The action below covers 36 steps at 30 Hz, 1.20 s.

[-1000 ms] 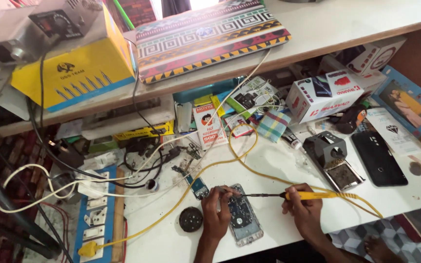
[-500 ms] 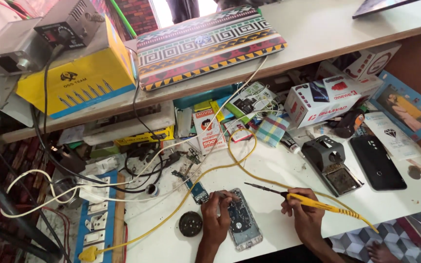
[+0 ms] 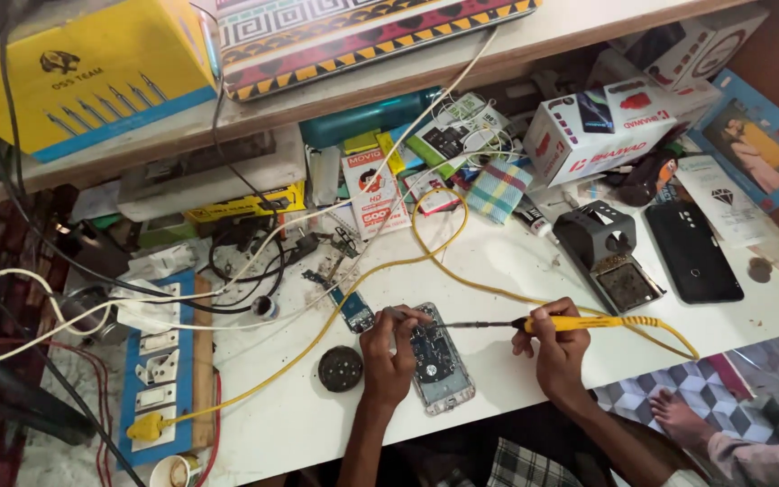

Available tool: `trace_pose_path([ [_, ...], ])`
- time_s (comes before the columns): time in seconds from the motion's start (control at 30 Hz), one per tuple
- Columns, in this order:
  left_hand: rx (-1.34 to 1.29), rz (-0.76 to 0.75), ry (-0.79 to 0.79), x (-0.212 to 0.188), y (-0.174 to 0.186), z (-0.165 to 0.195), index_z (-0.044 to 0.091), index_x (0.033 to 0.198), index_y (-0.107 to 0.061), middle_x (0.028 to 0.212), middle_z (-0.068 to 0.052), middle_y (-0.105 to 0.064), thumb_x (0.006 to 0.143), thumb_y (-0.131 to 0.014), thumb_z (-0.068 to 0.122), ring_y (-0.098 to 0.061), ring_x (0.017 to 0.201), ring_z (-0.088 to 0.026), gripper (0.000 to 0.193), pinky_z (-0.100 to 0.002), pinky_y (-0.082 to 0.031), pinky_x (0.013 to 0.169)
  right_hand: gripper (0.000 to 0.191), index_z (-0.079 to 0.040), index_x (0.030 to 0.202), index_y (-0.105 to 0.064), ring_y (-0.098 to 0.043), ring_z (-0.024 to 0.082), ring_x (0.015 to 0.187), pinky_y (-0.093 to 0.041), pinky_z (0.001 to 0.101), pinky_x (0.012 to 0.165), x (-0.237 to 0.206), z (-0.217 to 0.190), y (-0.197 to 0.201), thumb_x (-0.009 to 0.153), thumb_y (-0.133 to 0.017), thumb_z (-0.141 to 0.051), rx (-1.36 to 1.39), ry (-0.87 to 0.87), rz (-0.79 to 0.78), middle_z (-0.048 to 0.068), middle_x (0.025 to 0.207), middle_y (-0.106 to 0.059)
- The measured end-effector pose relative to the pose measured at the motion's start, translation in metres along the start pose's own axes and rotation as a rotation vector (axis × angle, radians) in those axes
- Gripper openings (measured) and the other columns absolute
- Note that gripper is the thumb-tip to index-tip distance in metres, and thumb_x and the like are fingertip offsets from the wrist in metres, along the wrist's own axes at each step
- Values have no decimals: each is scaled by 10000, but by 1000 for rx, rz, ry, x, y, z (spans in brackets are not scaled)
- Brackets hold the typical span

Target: The person uses a soldering iron and solder wire to work on a circuit board placed on a white table. They repeatedly apply heat and solder to specific points on the board while holding it steady with the other hand.

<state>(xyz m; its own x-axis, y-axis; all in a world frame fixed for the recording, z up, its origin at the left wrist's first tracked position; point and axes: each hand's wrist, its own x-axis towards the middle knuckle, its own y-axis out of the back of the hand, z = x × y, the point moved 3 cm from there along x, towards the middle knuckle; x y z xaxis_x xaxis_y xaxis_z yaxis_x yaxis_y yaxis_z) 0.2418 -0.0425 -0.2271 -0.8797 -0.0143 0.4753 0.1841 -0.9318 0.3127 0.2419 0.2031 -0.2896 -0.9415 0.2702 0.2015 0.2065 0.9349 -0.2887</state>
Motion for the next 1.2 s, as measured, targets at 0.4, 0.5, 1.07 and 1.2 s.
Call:
trace_pose_path([
  [0.4,13,-13,14,-2,-1,-1,3,985,-645,957,-137,-771,1014,-510,27,-773,879,-237,140,-329,-613,791,174,-46,933,-469,-606,125,486,-447,230,436,-5,3,-1,1042,-563,-143,-42,-60,-16,105,660,-644],
  [0.5,-53,-12,38,0,-1,-2,-3,1024,-609,985,-137,-788,1048,-516,61,-787,916,-230,116,-338,-610,805,181,-44,930,-479,-589,111,497,-475,231,452,-4,2,-3,1038,-580,-148,-30,-20,-38,91,674,-630],
  [1.07,-137,-73,77,-5,-3,-4,-23,1101,-599,984,-142,-768,1088,-477,206,-761,937,-228,260,-341,-581,852,237,-26,905,-489,-601,101,522,-506,234,471,-3,-11,-10,1048,-569,-197,-73,-15,-55,76,681,-618],
  [1.2,-152,-77,34,-4,-2,-2,-18,1099,-597,1000,-145,-770,1088,-484,225,-756,971,-234,268,-348,-572,898,244,-17,907,-506,-607,104,526,-508,236,466,-2,-16,-12,1049,-570,-206,-80,-16,-60,77,682,-611],
])
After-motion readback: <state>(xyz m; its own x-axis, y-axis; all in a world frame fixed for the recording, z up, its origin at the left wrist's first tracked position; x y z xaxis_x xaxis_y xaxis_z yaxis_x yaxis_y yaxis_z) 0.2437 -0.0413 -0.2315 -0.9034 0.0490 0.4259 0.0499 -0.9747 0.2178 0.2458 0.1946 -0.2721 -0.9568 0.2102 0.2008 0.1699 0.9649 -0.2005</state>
